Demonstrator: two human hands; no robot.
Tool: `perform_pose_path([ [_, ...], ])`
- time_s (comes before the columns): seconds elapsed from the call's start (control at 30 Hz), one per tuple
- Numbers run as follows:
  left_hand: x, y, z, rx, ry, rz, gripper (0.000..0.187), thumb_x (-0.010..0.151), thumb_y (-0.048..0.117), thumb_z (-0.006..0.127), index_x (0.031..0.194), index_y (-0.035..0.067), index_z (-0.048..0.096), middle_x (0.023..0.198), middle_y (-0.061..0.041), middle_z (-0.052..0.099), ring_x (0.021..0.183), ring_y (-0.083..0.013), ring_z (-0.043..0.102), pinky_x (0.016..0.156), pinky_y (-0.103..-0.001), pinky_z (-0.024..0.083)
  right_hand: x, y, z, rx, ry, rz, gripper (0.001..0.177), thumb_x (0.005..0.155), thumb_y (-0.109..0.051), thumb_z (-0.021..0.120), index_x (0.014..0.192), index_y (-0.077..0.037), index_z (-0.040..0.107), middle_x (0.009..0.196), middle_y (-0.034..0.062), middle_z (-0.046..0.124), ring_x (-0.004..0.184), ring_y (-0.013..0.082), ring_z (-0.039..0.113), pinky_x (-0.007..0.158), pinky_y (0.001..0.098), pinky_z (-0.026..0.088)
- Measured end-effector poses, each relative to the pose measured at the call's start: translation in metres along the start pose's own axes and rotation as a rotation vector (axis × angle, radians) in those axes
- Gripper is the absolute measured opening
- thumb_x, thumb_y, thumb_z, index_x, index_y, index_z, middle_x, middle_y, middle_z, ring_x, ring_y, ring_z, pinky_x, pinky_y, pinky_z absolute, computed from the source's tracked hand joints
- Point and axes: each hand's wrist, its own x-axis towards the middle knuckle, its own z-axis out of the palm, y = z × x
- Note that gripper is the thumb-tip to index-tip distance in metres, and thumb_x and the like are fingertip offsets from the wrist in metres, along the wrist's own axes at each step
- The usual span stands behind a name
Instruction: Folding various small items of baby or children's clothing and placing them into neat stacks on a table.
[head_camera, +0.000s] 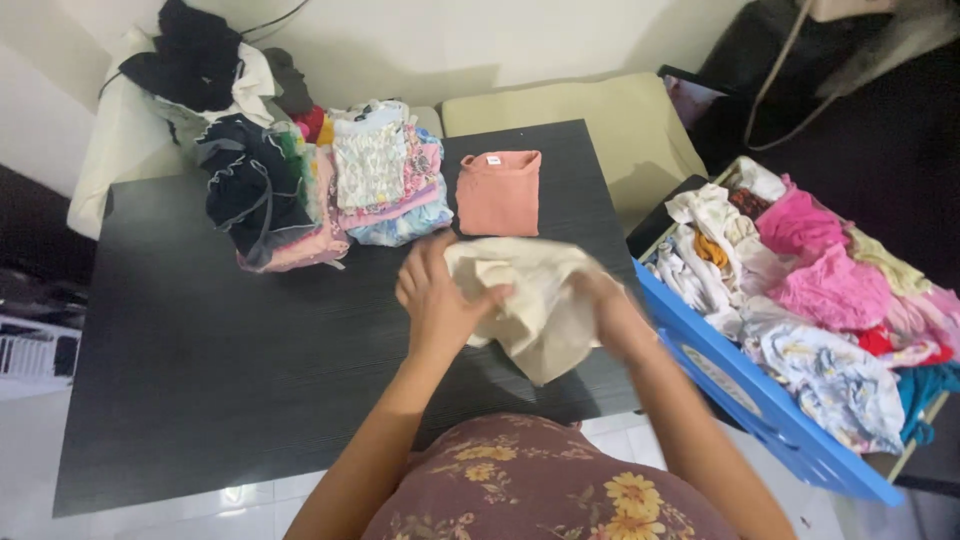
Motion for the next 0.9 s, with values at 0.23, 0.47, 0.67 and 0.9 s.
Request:
perform_pose_path([
  [0.23, 0.013, -0.042, 0.064, 0.097, -1.147, -0.227, 0.047, 0.093, 0.049, 0.066, 0.135, 0.027, 0.066, 0.137, -0.012, 0.062, 0.135, -0.0342, 0.047, 0.117, -0.075, 0.008, -0.041, -0.111, -0.001, 0.587, -0.135, 0.071, 0.039, 0.091, -0.028, 0.061, 0.116, 0.001, 0.066, 0.102, 0.0158, 0.075, 0.088, 0.029, 0.074, 0.085, 0.0437, 0.059],
  [0.47, 0.048, -0.032, 0.009, -0.468, -0.767, -0.203, 0.041, 0.077, 0.03, 0.071, 0.112, 0.008, 0.074, 0.105, -0.016, 0.078, 0.098, -0.0346, 0.075, 0.086, -0.045, 0.056, -0.042, -0.056, -0.01, -0.244, 0.594, -0.393, 0.028, 0.099, -0.026, 0.069, 0.101, 0.002, 0.063, 0.091, 0.0149, 0.068, 0.081, 0.0227, 0.063, 0.075, 0.0361, 0.053],
  [0.67, 0.04, 0.048, -0.018, 0.038, -0.666, 0.093, 0.024, 0.078, 0.031, 0.071, 0.093, 0.013, 0.076, 0.085, -0.015, 0.077, 0.087, -0.0333, 0.073, 0.1, -0.055, 0.041, -0.054, 0.026, 0.076, 0.035, 0.12, -0.473, 0.024, 0.1, -0.018, 0.055, 0.112, -0.004, 0.07, 0.104, 0.0067, 0.074, 0.094, 0.0127, 0.067, 0.084, 0.0273, 0.054],
  [0.9, -0.019, 0.106, -0.044, -0.196, -0.578, 0.515, 0.03, 0.066, 0.022, 0.074, 0.093, 0.01, 0.078, 0.086, -0.013, 0.075, 0.098, -0.0321, 0.068, 0.116, -0.061, 0.024, -0.01, 0.039, 0.104, -1.43, -0.041, 0.003, 0.039, 0.112, -0.041, 0.04, 0.14, -0.022, 0.059, 0.117, 0.0009, 0.072, 0.103, 0.0104, 0.069, 0.092, 0.0275, 0.055],
])
